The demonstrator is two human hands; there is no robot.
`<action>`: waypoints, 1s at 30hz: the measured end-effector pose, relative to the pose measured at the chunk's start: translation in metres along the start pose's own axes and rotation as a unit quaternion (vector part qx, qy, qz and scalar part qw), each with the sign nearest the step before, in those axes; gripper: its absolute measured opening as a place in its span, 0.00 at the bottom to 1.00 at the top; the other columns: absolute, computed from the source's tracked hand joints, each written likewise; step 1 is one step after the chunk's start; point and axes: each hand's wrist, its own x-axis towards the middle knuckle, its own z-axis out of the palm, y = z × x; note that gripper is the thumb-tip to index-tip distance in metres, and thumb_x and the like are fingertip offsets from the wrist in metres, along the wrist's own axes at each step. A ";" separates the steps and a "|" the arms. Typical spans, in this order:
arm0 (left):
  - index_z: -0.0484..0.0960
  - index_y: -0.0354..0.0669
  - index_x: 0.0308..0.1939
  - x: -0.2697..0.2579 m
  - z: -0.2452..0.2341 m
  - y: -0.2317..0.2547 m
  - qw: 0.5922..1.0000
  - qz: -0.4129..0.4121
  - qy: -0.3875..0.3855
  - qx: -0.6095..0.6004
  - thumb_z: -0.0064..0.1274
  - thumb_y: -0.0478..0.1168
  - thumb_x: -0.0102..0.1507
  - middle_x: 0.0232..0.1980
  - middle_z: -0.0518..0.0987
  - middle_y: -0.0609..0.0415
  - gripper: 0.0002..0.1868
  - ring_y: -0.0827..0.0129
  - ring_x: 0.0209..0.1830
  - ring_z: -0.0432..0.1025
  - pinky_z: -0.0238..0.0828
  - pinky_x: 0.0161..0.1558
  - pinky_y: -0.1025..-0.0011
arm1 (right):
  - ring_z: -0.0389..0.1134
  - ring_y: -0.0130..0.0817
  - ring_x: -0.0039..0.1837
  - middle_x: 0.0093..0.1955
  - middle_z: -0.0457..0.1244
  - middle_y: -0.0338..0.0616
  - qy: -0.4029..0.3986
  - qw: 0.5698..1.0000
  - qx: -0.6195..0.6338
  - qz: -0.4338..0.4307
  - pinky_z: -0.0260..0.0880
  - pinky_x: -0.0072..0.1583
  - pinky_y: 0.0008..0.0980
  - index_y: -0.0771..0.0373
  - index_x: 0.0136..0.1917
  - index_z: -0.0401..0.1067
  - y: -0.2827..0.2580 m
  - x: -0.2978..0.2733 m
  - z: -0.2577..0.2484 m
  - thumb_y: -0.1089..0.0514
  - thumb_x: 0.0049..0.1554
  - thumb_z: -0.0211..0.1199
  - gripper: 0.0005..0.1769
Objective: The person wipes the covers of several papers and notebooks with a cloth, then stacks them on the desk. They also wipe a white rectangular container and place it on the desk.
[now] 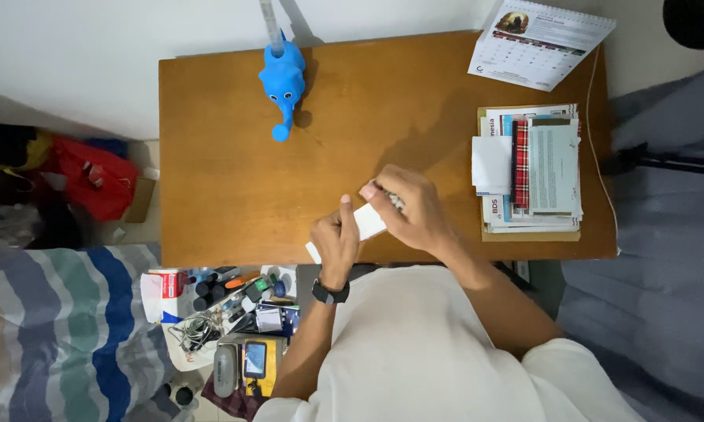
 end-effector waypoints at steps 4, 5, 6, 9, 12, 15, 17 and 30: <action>0.59 0.46 0.06 -0.004 0.015 -0.016 0.997 -0.032 0.014 -0.073 0.47 0.48 0.70 0.07 0.54 0.59 0.36 0.74 0.14 0.52 0.45 0.21 0.71 | 0.66 0.44 0.32 0.27 0.57 0.43 -0.014 0.997 0.037 0.066 0.63 0.38 0.34 0.57 0.33 0.67 -0.007 0.005 -0.008 0.54 0.64 0.59 0.17; 0.59 0.46 0.06 -0.004 0.017 -0.019 0.995 -0.043 0.019 -0.094 0.48 0.47 0.70 0.08 0.54 0.58 0.36 0.74 0.16 0.51 0.45 0.22 0.70 | 0.65 0.45 0.31 0.26 0.56 0.45 -0.019 0.998 0.017 0.063 0.63 0.36 0.34 0.58 0.33 0.66 -0.011 0.008 -0.010 0.54 0.65 0.58 0.18; 0.59 0.46 0.06 -0.004 0.021 -0.023 0.995 -0.041 0.018 -0.093 0.48 0.47 0.70 0.08 0.54 0.58 0.36 0.74 0.16 0.51 0.45 0.22 0.70 | 0.65 0.45 0.31 0.26 0.56 0.45 -0.017 0.998 0.017 0.062 0.63 0.36 0.34 0.58 0.33 0.66 -0.013 0.009 -0.012 0.54 0.65 0.58 0.18; 0.59 0.53 0.09 -0.004 0.027 -0.031 0.975 -0.133 0.040 -0.175 0.47 0.48 0.67 0.13 0.56 0.66 0.30 0.74 0.15 0.50 0.42 0.21 0.73 | 0.66 0.51 0.31 0.27 0.58 0.50 -0.018 0.997 0.041 0.067 0.62 0.35 0.39 0.62 0.35 0.67 -0.005 0.008 -0.010 0.58 0.63 0.60 0.15; 0.59 0.53 0.11 -0.006 0.024 -0.030 0.969 -0.149 0.056 -0.187 0.46 0.48 0.68 0.13 0.58 0.66 0.30 0.75 0.15 0.49 0.42 0.21 0.73 | 0.66 0.38 0.33 0.27 0.60 0.42 0.019 0.989 0.110 0.093 0.64 0.38 0.32 0.61 0.35 0.69 0.013 -0.001 0.002 0.61 0.62 0.63 0.12; 0.62 0.48 0.09 -0.005 0.022 -0.024 0.982 -0.114 0.066 -0.134 0.44 0.49 0.70 0.11 0.58 0.59 0.33 0.70 0.15 0.52 0.45 0.21 0.70 | 0.67 0.54 0.37 0.33 0.60 0.54 0.070 0.990 0.042 0.112 0.66 0.41 0.41 0.65 0.38 0.68 -0.003 0.001 0.002 0.62 0.64 0.60 0.12; 0.66 0.38 0.07 -0.003 0.019 -0.023 0.991 -0.070 0.094 -0.069 0.43 0.48 0.70 0.10 0.55 0.50 0.35 0.67 0.14 0.54 0.49 0.22 0.68 | 0.71 0.48 0.47 0.43 0.66 0.47 0.089 0.996 -0.020 0.023 0.71 0.49 0.38 0.61 0.43 0.73 -0.022 0.004 0.006 0.58 0.66 0.55 0.11; 0.63 0.52 0.12 -0.011 0.031 -0.039 0.951 -0.189 0.102 -0.222 0.47 0.50 0.69 0.15 0.61 0.65 0.29 0.75 0.17 0.53 0.47 0.23 0.76 | 0.64 0.30 0.41 0.36 0.63 0.43 0.103 0.947 0.258 0.160 0.65 0.46 0.31 0.63 0.43 0.74 0.016 -0.005 0.020 0.59 0.61 0.59 0.07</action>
